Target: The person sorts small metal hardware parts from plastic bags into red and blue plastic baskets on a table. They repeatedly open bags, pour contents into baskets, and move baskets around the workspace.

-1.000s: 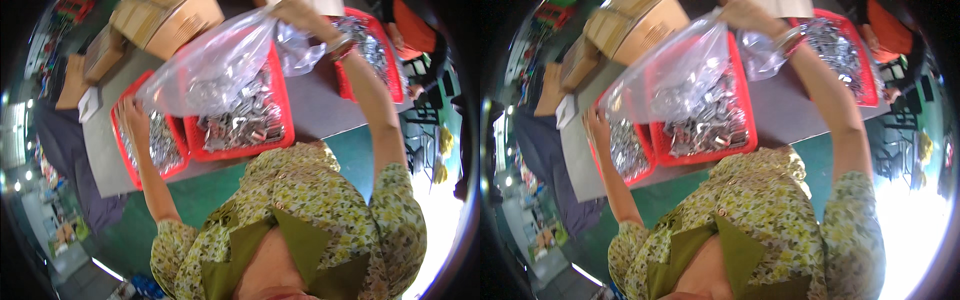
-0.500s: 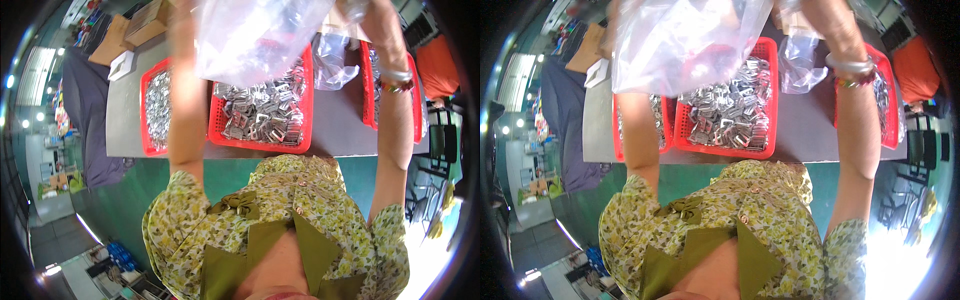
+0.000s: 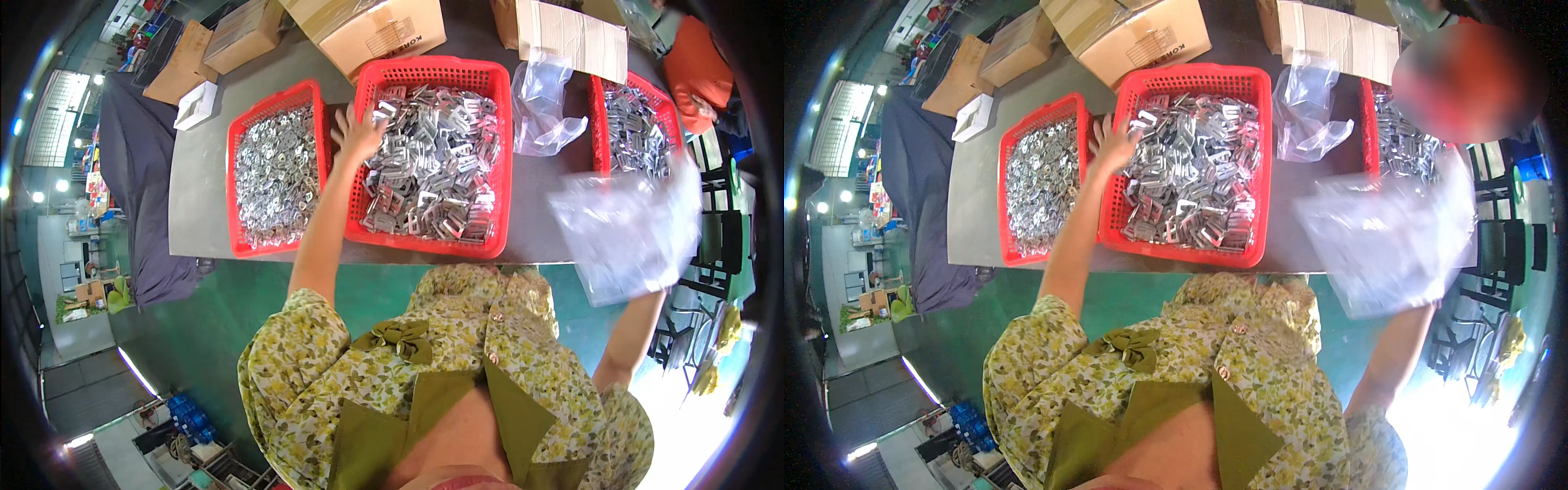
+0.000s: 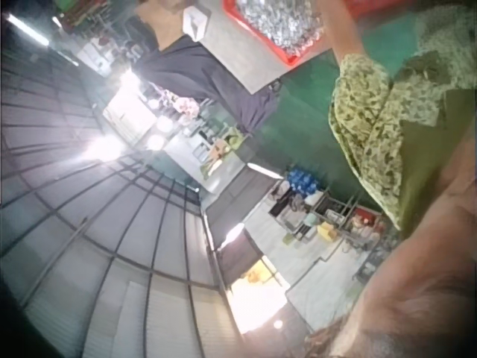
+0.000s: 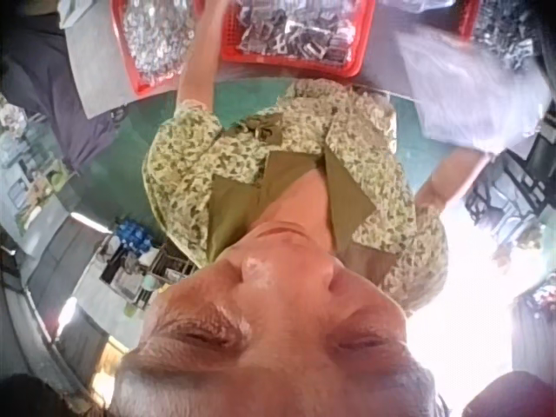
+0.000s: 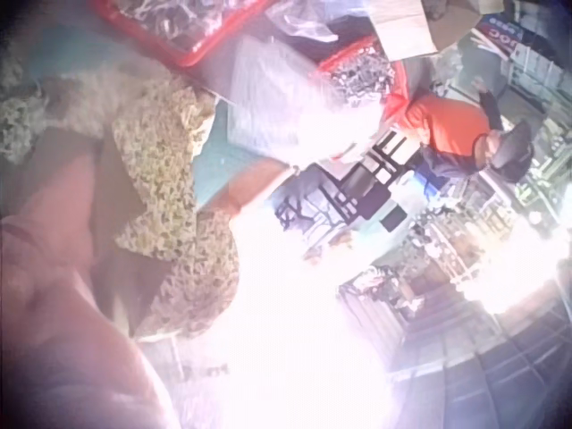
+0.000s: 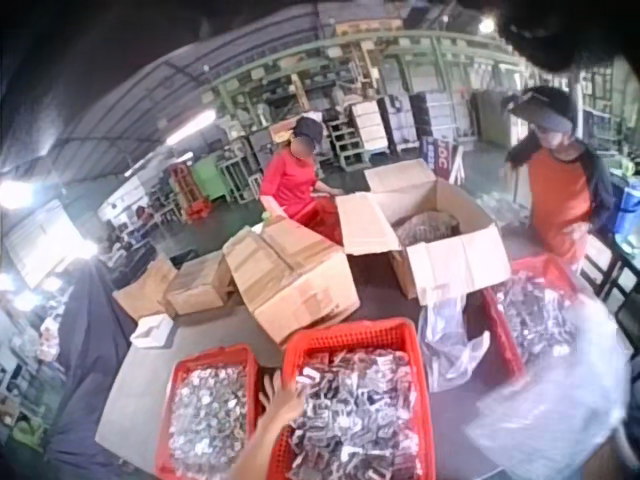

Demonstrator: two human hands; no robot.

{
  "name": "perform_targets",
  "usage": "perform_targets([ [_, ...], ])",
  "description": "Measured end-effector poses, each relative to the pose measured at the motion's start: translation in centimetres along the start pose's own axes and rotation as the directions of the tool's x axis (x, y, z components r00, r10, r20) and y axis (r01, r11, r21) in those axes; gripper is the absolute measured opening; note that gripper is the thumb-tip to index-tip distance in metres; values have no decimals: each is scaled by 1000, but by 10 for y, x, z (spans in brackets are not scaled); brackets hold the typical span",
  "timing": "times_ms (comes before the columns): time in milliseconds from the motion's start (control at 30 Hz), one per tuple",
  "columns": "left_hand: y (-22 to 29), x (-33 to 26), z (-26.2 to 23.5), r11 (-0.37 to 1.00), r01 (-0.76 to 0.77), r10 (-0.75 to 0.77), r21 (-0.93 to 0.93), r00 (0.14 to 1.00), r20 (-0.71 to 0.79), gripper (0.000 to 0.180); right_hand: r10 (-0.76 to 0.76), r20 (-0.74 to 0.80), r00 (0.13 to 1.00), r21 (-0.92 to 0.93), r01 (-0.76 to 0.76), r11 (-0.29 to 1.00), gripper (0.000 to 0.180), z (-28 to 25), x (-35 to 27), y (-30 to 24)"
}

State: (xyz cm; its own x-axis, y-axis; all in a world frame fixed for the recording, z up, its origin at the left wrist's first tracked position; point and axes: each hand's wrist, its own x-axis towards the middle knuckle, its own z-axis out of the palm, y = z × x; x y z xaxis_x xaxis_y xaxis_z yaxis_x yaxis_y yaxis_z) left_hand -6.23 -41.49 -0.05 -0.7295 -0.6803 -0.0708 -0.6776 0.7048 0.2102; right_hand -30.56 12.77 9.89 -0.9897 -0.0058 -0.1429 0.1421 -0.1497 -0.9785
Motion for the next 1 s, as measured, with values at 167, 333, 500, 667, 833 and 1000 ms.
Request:
perform_targets([
  [167, 3, -49, 100, 996, 91, -87, 9, 975, -206, 58, 87, -359, 929, -4, -94, 996, 48, -169, -9, 26],
  [333, 55, -139, 106, 976, 172, -169, -135, 985, 36, 72, 127, -439, 889, 17, -133, 991, 48, -211, -11, 30],
  [500, 112, -146, 41, 998, 4, -5, -67, 1000, -24, 75, 122, -477, 871, 16, -130, 991, 49, -224, -9, 20],
  [667, 221, -58, 63, 662, -480, 576, -575, 817, -19, 95, 137, -462, 876, 56, -125, 991, 50, -230, 3, 21],
  [833, 346, -20, 136, 931, -258, 312, -259, 929, 198, 117, 166, -432, 886, 114, -129, 985, 52, -241, 8, 19],
  [1000, 334, 23, 190, 885, -407, 398, -225, 913, -86, 43, 191, -398, 897, 163, -136, 977, 53, -251, 9, 10],
])
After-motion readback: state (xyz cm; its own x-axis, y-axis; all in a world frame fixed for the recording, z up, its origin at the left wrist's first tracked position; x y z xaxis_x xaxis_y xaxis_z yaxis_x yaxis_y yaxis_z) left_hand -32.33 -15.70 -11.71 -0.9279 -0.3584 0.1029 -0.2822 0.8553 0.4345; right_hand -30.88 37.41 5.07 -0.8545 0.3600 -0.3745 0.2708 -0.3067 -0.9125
